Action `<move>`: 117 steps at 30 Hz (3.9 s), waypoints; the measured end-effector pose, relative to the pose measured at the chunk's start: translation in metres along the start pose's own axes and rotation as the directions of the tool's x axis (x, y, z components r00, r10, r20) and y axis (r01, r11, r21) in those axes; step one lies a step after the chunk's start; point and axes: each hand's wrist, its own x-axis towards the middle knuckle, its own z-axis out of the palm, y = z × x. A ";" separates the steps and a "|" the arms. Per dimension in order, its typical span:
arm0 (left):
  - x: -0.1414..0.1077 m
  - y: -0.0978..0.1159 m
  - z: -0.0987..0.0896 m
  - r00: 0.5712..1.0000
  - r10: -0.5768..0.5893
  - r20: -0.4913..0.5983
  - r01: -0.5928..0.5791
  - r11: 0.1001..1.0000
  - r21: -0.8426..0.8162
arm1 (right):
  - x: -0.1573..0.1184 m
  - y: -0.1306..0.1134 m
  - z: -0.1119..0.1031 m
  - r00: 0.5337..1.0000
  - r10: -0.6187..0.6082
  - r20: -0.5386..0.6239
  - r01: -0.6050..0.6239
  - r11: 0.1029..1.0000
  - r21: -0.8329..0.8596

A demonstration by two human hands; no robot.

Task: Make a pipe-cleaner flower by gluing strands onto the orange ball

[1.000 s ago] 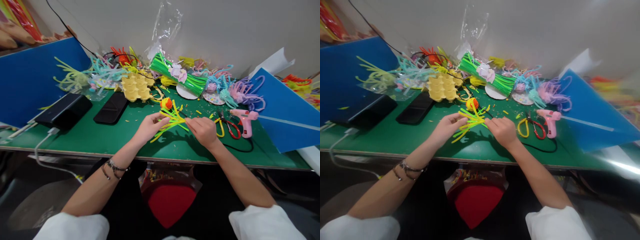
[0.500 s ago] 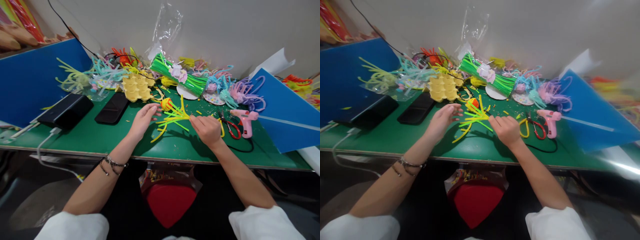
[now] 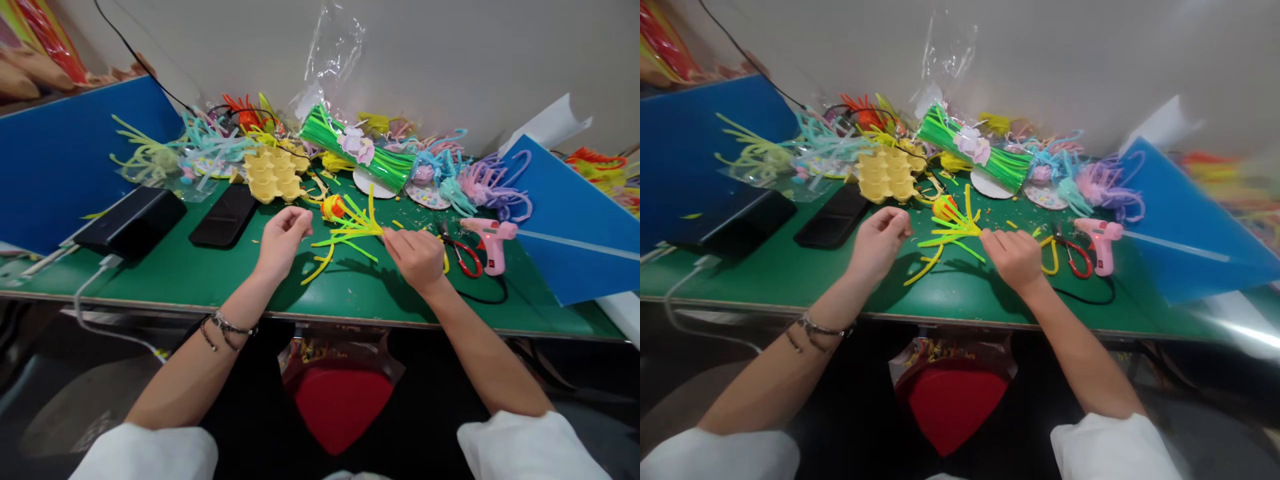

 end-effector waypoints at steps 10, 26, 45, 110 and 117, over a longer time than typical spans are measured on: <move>-0.011 0.000 0.008 0.952 -0.179 0.250 0.153 0.981 0.121 | 0.004 -0.001 -0.004 0.999 -0.015 -0.051 0.014 1.000 -0.007; -0.007 0.007 0.004 0.978 -0.125 0.169 0.108 0.989 0.105 | 0.004 -0.001 -0.008 0.999 0.004 -0.036 -0.003 1.000 0.015; 0.002 0.003 -0.001 0.999 -0.024 0.038 0.018 0.990 0.143 | -0.010 0.021 0.006 0.966 0.228 0.123 -0.230 0.973 0.005; 0.138 -0.016 0.025 0.886 0.010 0.463 -0.456 0.198 0.868 | -0.018 0.046 0.023 0.324 0.523 0.788 -0.655 0.725 -0.213; 0.105 -0.004 0.008 0.807 -0.096 0.583 -0.555 0.216 0.803 | -0.018 0.045 0.024 0.337 0.525 0.781 -0.631 0.742 -0.227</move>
